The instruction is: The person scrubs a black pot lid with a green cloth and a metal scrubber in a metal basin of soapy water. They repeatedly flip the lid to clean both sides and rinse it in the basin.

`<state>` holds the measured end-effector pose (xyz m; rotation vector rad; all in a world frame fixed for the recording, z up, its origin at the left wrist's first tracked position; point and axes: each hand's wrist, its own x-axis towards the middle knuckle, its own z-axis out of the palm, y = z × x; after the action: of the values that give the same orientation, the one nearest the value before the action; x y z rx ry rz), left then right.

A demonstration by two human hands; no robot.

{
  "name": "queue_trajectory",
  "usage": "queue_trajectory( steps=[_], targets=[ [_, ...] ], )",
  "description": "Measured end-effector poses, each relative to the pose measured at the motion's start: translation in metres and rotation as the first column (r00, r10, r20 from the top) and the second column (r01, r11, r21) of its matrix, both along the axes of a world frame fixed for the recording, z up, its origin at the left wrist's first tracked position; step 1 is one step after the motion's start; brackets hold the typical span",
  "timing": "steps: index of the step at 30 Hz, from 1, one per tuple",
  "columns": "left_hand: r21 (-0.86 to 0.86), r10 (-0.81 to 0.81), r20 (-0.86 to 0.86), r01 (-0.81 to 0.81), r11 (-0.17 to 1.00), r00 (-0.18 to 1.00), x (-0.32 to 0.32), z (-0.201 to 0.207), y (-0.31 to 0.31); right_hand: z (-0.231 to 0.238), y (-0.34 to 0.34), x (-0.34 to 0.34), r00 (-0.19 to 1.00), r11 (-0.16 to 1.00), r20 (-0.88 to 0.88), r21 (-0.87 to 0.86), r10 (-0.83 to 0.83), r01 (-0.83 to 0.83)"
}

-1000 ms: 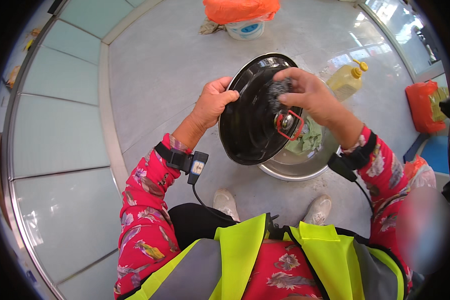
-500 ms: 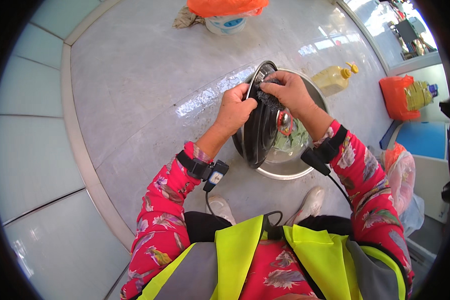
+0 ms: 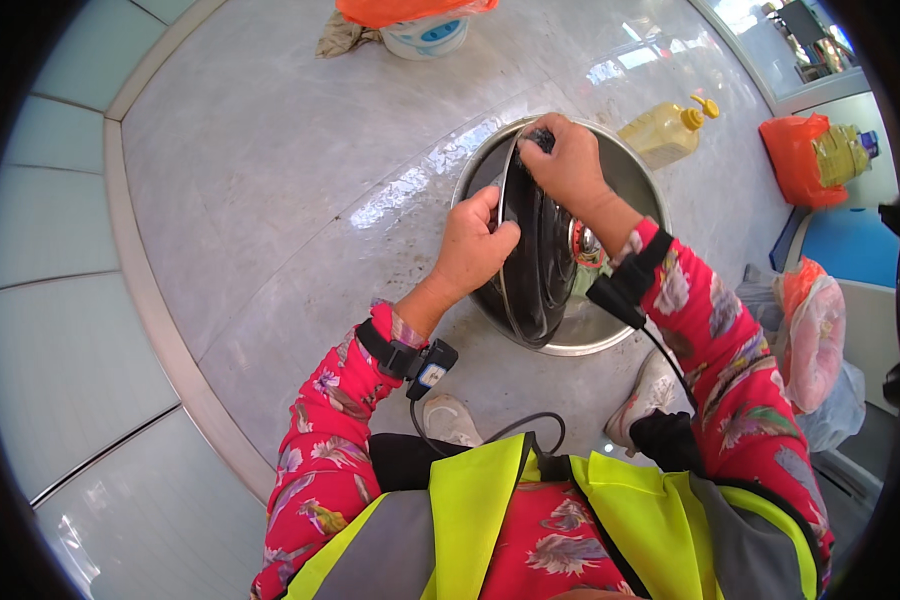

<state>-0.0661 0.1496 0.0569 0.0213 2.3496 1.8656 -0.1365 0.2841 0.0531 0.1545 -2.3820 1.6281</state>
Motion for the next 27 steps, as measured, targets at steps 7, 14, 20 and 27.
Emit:
queue_trajectory(
  steps=[7,14,20,27],
  targets=[
    [-0.016,0.016,-0.004,-0.016,1.000,1.000,0.011,-0.001,-0.006,-0.016,-0.003,-0.010,0.994,0.993,0.021,0.029,0.110,-0.111],
    [0.025,0.120,0.035,-0.121,0.992,0.992,0.019,0.018,-0.062,-0.015,-0.066,-0.007,0.962,0.962,0.034,0.036,0.271,-0.272],
    [0.067,-0.001,0.040,-0.001,0.998,0.999,0.027,0.023,-0.083,-0.073,-0.059,-0.072,0.948,0.975,0.316,0.219,-0.030,-0.042],
    [0.198,0.006,0.098,-0.026,0.980,0.995,0.032,0.011,-0.101,-0.124,0.009,-0.081,0.898,0.862,0.251,-0.457,0.362,-0.220]
  ],
)
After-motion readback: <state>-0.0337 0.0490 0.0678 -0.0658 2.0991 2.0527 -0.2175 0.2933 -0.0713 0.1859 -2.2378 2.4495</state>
